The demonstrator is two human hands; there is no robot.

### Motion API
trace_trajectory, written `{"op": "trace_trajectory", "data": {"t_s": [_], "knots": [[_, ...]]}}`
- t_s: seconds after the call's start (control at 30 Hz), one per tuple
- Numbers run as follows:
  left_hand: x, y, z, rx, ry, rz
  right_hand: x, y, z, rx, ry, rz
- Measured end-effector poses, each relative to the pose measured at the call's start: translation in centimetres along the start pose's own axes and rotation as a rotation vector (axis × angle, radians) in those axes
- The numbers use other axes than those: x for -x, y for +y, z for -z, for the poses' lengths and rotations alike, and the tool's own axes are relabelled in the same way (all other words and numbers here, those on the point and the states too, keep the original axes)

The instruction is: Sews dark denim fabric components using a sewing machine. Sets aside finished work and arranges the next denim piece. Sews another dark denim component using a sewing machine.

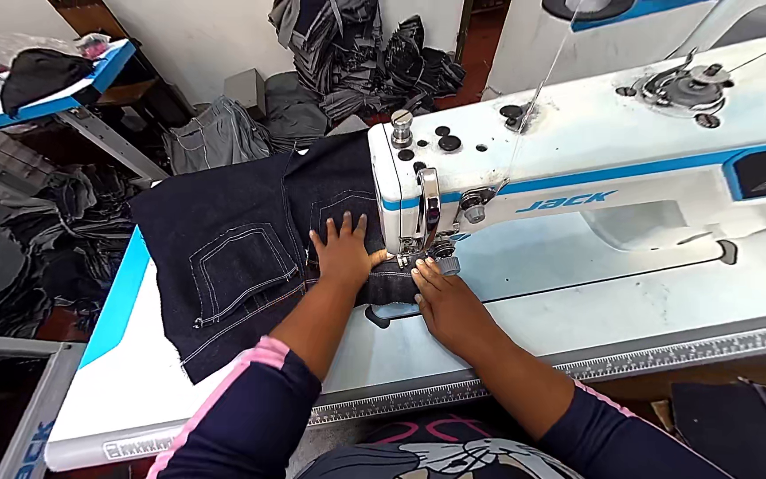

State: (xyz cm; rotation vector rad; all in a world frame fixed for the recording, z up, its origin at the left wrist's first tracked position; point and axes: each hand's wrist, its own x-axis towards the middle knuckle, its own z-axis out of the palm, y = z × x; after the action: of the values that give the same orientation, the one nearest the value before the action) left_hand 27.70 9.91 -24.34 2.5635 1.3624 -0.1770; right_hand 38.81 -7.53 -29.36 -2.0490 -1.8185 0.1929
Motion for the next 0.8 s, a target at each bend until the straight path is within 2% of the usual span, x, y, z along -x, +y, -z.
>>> {"op": "trace_trajectory", "data": {"t_s": [0.13,0.27,0.33,0.43,0.5,0.53,0.57,0.63,0.7,0.73,0.8], "knots": [[1.3,-0.9,-2.7,0.089,0.084,-0.036,-0.2,0.0,-0.2,0.067,-0.015,-0.007],[2.7,-1.5,-2.9,0.045,-0.006,-0.177,0.3,-2.3,4.2,0.088,-0.422,-0.068],[5.6,-1.8,-3.1,0.033,-0.064,-0.349,1.2,-2.7,6.8,0.076,-0.460,-0.023],[9.8,-4.5,-4.1,0.043,-0.091,-0.776,-0.4,-0.6,10.7,0.138,-0.510,-0.141],[10.1,-7.4,-3.7,-0.014,-0.170,-0.980,-2.5,2.6,10.8,0.194,-0.387,-0.231],[9.6,-9.0,-2.9,-0.076,-0.171,-0.983,-3.5,4.6,10.0,0.207,-0.300,-0.258],[8.9,-10.4,-1.5,-0.140,-0.157,-0.892,-4.1,6.6,9.0,0.221,-0.230,-0.280],[7.5,-12.2,1.8,-0.234,-0.126,-0.504,-4.0,9.1,7.1,0.264,-0.115,-0.280],[6.8,-11.3,3.7,-0.193,-0.029,-0.110,-2.8,9.3,6.2,0.313,-0.041,-0.245],[7.0,-9.8,3.6,-0.098,-0.003,0.014,-1.9,8.8,6.3,0.337,-0.085,-0.255],[8.5,-5.7,2.3,0.060,-0.095,0.118,0.7,7.6,6.9,0.351,-0.230,-0.317]]}}
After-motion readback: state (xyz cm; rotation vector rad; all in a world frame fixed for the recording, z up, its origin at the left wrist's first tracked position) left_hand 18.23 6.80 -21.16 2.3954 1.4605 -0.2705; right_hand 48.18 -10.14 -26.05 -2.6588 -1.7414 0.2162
